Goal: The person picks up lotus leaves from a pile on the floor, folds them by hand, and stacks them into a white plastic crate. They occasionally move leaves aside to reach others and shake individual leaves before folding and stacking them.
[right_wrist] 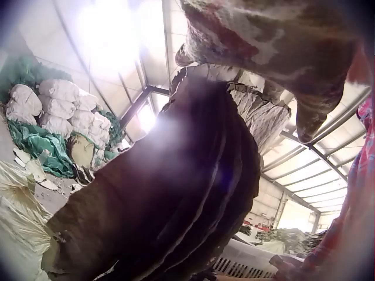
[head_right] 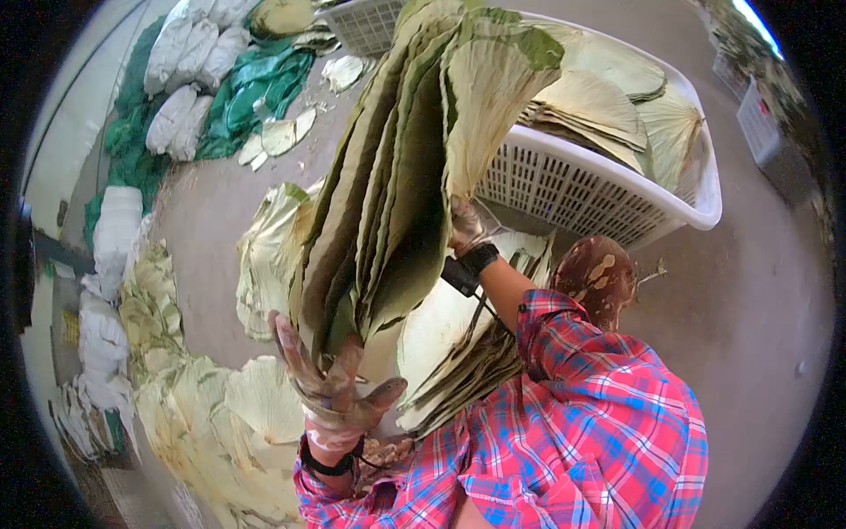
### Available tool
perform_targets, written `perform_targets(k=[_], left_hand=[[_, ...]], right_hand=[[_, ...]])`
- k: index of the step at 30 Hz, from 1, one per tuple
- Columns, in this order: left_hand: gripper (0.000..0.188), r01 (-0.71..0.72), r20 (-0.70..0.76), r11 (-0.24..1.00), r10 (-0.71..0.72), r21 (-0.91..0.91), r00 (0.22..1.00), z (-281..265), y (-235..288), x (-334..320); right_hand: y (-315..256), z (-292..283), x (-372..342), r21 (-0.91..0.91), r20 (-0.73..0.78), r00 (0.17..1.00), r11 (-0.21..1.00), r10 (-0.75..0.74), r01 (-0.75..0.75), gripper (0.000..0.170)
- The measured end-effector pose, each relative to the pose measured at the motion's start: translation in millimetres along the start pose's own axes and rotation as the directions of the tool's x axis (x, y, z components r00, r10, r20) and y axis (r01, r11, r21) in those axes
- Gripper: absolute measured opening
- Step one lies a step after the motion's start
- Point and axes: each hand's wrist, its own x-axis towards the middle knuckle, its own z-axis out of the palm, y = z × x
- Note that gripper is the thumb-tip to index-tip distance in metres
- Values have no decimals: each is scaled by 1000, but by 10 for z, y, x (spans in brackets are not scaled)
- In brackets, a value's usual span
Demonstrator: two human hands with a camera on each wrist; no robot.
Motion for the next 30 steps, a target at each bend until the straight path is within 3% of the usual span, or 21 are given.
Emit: perform_targets(k=[1, 4, 6, 7, 9, 13, 15, 16, 21, 23, 24, 25, 26, 27, 28, 29, 30], left_hand=[[65, -12, -11, 1000, 12, -10, 1000, 9, -2, -5], [63, 10, -5, 1000, -10, -20, 1000, 23, 7, -17], [62, -8, -24, 999, 7, -38, 1000, 44, -14, -30], [62, -4, -24, 999, 3, -39, 1000, 45, -18, -33], [63, -3, -30, 999, 2, -51, 1000, 44, -23, -36], [62, 24, -39, 1000, -25, -19, 999, 53, -28, -75], [62, 19, -67, 1000, -19, 6, 998, 46, -28, -73], [63, 1, -93, 1000, -3, -19, 996, 62, -52, -87], [62, 27, -95, 999, -25, 26, 995, 63, -55, -107], [61, 36, -88, 999, -32, 40, 996, 88, -72, -121], [61, 18, -119, 1000, -16, 20, 993, 130, -106, -140], [61, 0, -150, 1000, 0, 0, 989, 156, -126, -148], [61, -1, -150, 1000, 1, -1, 989, 145, -114, -133], [62, 2, -133, 1000, -1, 8, 991, 121, -89, -107], [63, 5, -115, 1000, -3, 17, 993, 109, -75, -93], [63, 5, -115, 1000, -3, 16, 993, 115, -77, -93], [64, 15, -118, 1000, -12, 22, 993, 121, -78, -97]], right_hand=[[-16, -137, -22, 19, -62, 997, 998, -54, 55, 26], [22, -46, -84, 79, 7, 1000, 997, -1, 1, 25], [24, -38, -104, -150, -16, 996, 985, -92, 88, 25], [11, -27, -110, -150, -19, 996, 985, -89, 85, 25], [-19, -1, -107, -106, -78, 997, 994, -17, 9, 24], [80, 201, -105, -16, -191, 981, 999, -39, 37, 26], [92, 356, -165, 223, -434, 901, 968, -8, 116, 29], [-59, -144, -97, -80, -83, 995, 996, -47, 40, 30], [30, 97, -156, -72, -81, 996, 997, -33, 28, 32], [22, 430, -170, 159, -478, 877, 977, -48, 141, 37], [20, 338, -149, 157, -479, 876, 977, -51, 143, 37], [14, 154, -108, -576, -228, 927, 809, -298, 119, 39], [39, 112, -82, -969, 127, 949, 170, -290, 181, 40], [33, 83, -81, -969, 127, 949, 169, -290, 181, 40], [29, 53, -85, -715, 12, 965, 673, -263, 192, 40], [63, 103, -86, -231, -69, 982, 960, -177, 157, 40], [91, 158, -85, -231, -69, 982, 960, -177, 157, 40]])
